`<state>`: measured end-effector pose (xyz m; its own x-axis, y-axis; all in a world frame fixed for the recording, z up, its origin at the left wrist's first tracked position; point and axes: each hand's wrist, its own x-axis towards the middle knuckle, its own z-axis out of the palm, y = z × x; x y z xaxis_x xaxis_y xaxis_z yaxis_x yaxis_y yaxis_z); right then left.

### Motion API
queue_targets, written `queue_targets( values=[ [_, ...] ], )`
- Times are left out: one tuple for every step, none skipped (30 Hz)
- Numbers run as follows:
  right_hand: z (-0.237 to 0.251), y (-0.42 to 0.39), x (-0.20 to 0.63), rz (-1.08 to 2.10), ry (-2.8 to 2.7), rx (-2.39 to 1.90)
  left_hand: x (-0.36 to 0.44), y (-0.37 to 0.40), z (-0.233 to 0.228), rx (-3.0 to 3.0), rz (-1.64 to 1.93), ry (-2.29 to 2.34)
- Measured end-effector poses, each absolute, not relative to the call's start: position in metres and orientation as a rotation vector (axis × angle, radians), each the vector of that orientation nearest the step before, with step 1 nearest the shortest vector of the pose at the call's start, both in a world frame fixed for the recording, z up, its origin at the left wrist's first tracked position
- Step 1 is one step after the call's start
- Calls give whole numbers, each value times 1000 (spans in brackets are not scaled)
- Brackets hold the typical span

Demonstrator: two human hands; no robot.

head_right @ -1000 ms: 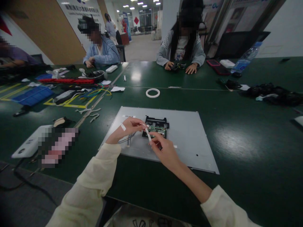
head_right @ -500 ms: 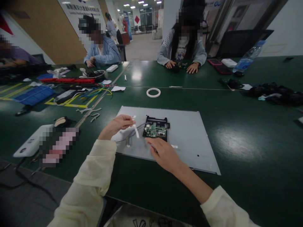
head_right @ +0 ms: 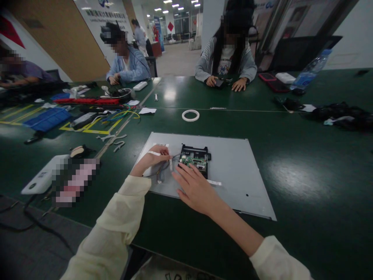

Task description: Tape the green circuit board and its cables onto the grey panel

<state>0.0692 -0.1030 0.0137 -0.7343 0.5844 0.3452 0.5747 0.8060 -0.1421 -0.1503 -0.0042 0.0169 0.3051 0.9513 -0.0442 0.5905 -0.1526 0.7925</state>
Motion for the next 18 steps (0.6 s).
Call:
queue_targets(
  values=[
    [14, -102, 68, 22, -2628, -878, -151, -4, 16, 1844, 635, 1368],
    [15, -102, 66, 12, -2634, -880, -151, -4, 15, 1843, 640, 1367],
    [15, -101, 64, 2, -2639, -877, -151, -4, 14, 1843, 644, 1371],
    [16, -100, 62, -6, -2644, -874, -151, -4, 14, 1844, 644, 1380],
    [16, -99, 60, -14, -2650, -873, -151, -4, 13, 1849, 641, 1388],
    [15, -98, 58, -20, -2655, -873, -150, -4, 14, 1854, 636, 1397],
    [15, -97, 55, -26, -2661, -874, -150, -4, 14, 1859, 632, 1404],
    [15, -96, 52, -30, -2666, -876, -150, -4, 14, 1862, 628, 1406],
    [14, -94, 49, -32, -2670, -876, -149, -4, 15, 1864, 628, 1405],
    [14, -93, 46, -31, -2670, -876, -149, -4, 15, 1866, 629, 1401],
    [14, -92, 43, -28, -2668, -876, -149, -4, 15, 1872, 633, 1395],
    [14, -91, 40, -21, -2665, -881, -149, -4, 15, 1884, 636, 1390],
    [13, -90, 37, -10, -2661, -888, -149, -4, 14, 1903, 636, 1391],
    [13, -89, 35, 2, -2657, -898, -149, -4, 13, 1931, 632, 1401],
    [13, -89, 34, 16, -2653, -907, -150, -3, 12, 1968, 624, 1417],
    [12, -89, 33, 28, -2651, -913, -150, -3, 11, 2013, 610, 1432],
    [12, -89, 33, 37, -2652, -915, -151, -2, 11, 2063, 593, 1440],
    [11, -89, 33, 43, -2653, -916, -151, -1, 10, 2116, 572, 1439]
  ],
)
